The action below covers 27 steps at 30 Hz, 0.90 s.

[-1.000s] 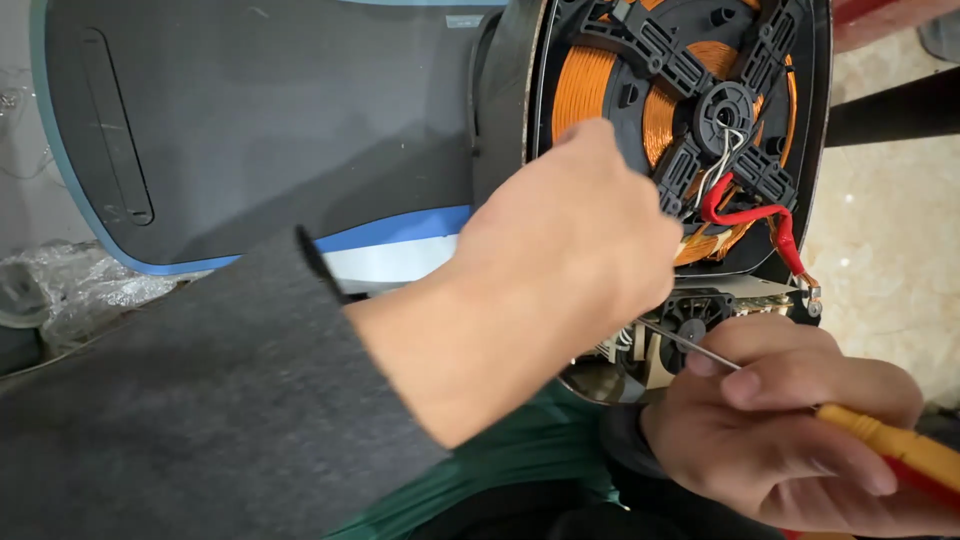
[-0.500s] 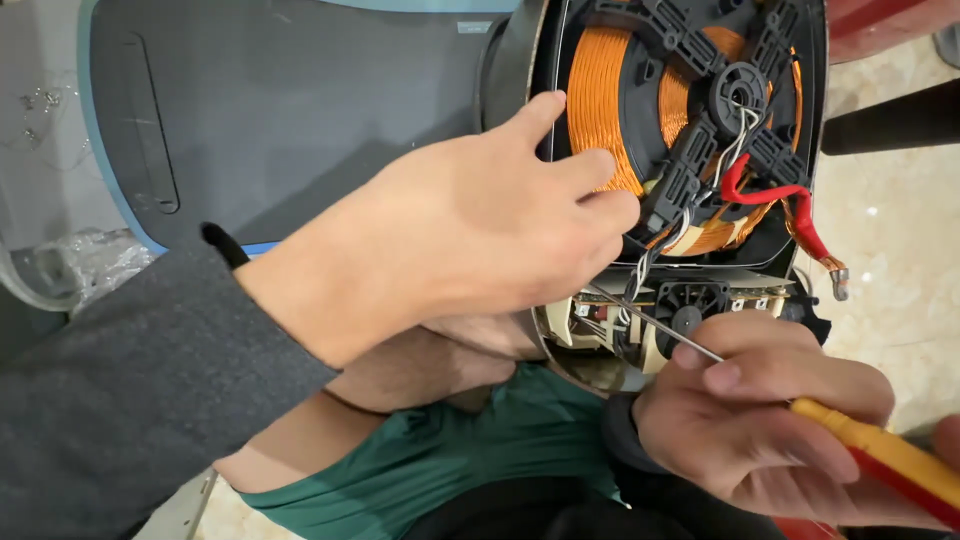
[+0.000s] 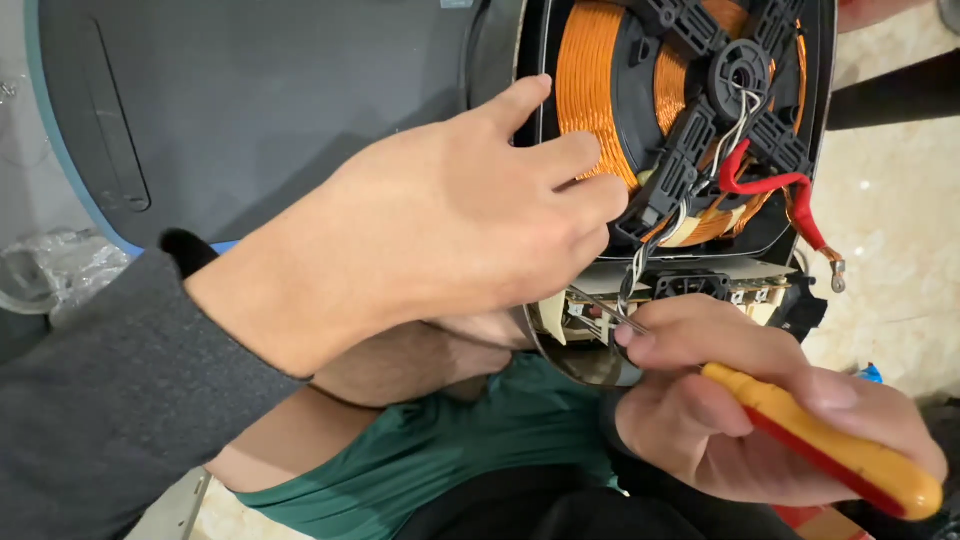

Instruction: Disassembling an induction cooker by unscrewing the internal support frame and components using a manual screwdriver.

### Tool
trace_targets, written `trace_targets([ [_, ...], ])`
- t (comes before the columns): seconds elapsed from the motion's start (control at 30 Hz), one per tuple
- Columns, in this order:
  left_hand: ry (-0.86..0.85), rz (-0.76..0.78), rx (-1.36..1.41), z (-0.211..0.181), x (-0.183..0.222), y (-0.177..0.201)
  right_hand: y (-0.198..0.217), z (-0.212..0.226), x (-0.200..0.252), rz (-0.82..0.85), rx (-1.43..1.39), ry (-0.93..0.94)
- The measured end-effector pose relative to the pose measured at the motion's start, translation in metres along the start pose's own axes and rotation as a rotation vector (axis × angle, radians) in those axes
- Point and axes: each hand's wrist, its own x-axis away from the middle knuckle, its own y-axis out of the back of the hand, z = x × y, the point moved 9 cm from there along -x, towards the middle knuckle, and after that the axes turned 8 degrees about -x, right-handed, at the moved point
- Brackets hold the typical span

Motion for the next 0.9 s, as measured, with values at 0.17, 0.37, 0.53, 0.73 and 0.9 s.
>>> trace_targets([
  [0.17, 0.021, 0.007, 0.068, -0.001, 0.001, 0.001, 0.021, -0.011, 0.012, 0.279, 0.144, -0.066],
  [0.37, 0.022, 0.017, 0.062, -0.001, 0.0, -0.003, 0.05, -0.034, 0.017, 0.669, -0.429, -0.635],
  [0.53, 0.054, 0.003, 0.07, 0.001, 0.005, -0.004, 0.016, -0.017, 0.014, -0.098, -0.067, -0.068],
  [0.73, 0.076, -0.028, 0.099, 0.003, 0.011, -0.005, 0.029, 0.006, 0.029, -0.477, 0.013, 0.332],
  [0.9, 0.093, -0.062, 0.11, -0.001, 0.013, -0.005, 0.031, 0.006, 0.034, -0.464, 0.007, 0.34],
])
